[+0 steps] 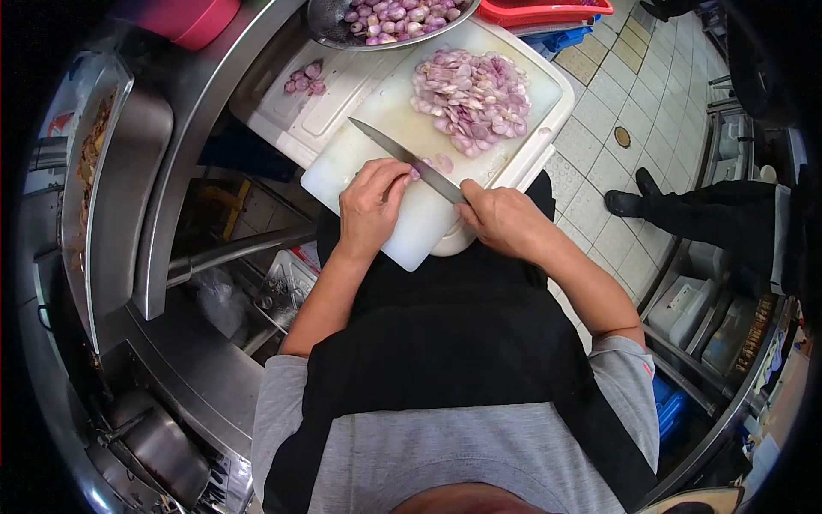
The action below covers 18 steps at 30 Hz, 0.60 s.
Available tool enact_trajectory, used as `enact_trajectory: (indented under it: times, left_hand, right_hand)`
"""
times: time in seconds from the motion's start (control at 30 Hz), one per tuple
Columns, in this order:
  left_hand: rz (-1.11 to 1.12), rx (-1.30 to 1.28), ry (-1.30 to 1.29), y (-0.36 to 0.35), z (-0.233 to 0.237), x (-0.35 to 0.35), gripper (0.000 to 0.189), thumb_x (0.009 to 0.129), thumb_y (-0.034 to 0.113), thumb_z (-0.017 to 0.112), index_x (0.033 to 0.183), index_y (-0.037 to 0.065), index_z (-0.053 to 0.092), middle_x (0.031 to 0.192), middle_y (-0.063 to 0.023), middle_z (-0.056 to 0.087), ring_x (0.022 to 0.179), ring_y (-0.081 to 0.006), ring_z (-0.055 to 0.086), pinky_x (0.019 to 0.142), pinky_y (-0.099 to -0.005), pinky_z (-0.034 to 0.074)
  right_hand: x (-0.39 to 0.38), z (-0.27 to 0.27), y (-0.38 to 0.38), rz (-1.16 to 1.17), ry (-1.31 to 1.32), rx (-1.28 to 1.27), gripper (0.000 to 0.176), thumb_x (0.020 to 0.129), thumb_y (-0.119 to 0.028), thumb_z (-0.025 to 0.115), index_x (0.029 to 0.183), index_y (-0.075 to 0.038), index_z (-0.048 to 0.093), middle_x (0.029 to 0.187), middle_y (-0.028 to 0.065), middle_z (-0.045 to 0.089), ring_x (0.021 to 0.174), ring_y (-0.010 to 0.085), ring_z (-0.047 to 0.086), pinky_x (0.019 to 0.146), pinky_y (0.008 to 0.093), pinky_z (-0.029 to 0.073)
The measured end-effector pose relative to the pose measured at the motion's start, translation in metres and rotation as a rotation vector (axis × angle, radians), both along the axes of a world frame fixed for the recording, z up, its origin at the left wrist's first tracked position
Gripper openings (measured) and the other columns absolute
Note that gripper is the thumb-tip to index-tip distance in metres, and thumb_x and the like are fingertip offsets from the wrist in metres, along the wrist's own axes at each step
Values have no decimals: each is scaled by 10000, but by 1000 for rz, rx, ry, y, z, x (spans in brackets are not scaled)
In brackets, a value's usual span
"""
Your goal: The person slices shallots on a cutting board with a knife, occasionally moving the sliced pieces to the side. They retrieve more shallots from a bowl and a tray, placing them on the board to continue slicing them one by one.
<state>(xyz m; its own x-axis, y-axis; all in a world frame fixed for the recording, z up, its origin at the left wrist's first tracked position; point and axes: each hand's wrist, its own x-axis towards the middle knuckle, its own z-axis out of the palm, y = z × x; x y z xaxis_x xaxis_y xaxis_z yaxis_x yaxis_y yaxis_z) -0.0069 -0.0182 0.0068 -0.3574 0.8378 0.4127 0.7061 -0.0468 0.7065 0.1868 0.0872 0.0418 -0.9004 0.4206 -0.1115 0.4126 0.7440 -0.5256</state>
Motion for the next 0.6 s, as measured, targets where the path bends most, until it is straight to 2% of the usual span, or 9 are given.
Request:
enact_trajectory:
  times: [0.13,0.2,0.3,0.33,0.4,0.6]
  left_hand:
    - [15,-4,-14,-1,-4,0,133,809,7,713,937,25,680,937,-114,677,803,-269,675,706,-341,545]
    - [6,-16,-4,-2,-5,-2,149,821,-36,702,966,-6,687,953,-116,682,793,-197,680,718,-291,554]
    - [0,-6,-3,-2,-6,-2,147,820,-35,704,962,-6,686,949,-113,682,786,-195,679,717,-291,554]
    - [2,-8,-5,-1,-6,-2,147,820,-35,704,962,-6,686,949,-113,682,786,-195,679,717,-291,554]
    - [8,12,-15,-1,-5,-2,141,802,-1,719,934,19,674,925,-119,680,800,-268,680,694,-335,551]
    - [17,-5,-26,-1,-2,0,143,805,-1,718,939,17,672,931,-117,682,800,-257,684,683,-334,556]
  right_hand:
    - [12,30,-3,-25,-49,-19,252,956,-217,570,892,4,467,620,224,596,641,433,621,578,523,480]
    - [19,40,-3,-26,-87,-43,254,955,-216,571,889,6,467,620,227,594,641,434,620,576,523,478]
    - [20,40,-2,-8,-114,-51,257,956,-219,565,893,11,469,612,216,599,624,425,627,561,511,491]
    - [20,37,-2,11,-105,-35,257,957,-221,557,899,15,473,603,202,607,607,416,634,547,498,506]
    - [13,23,-4,6,-75,-33,257,957,-222,556,900,15,474,606,205,607,611,418,634,549,500,507]
    - [-2,5,-1,-25,-32,-64,267,960,-225,563,903,16,464,636,237,596,651,446,612,584,528,474]
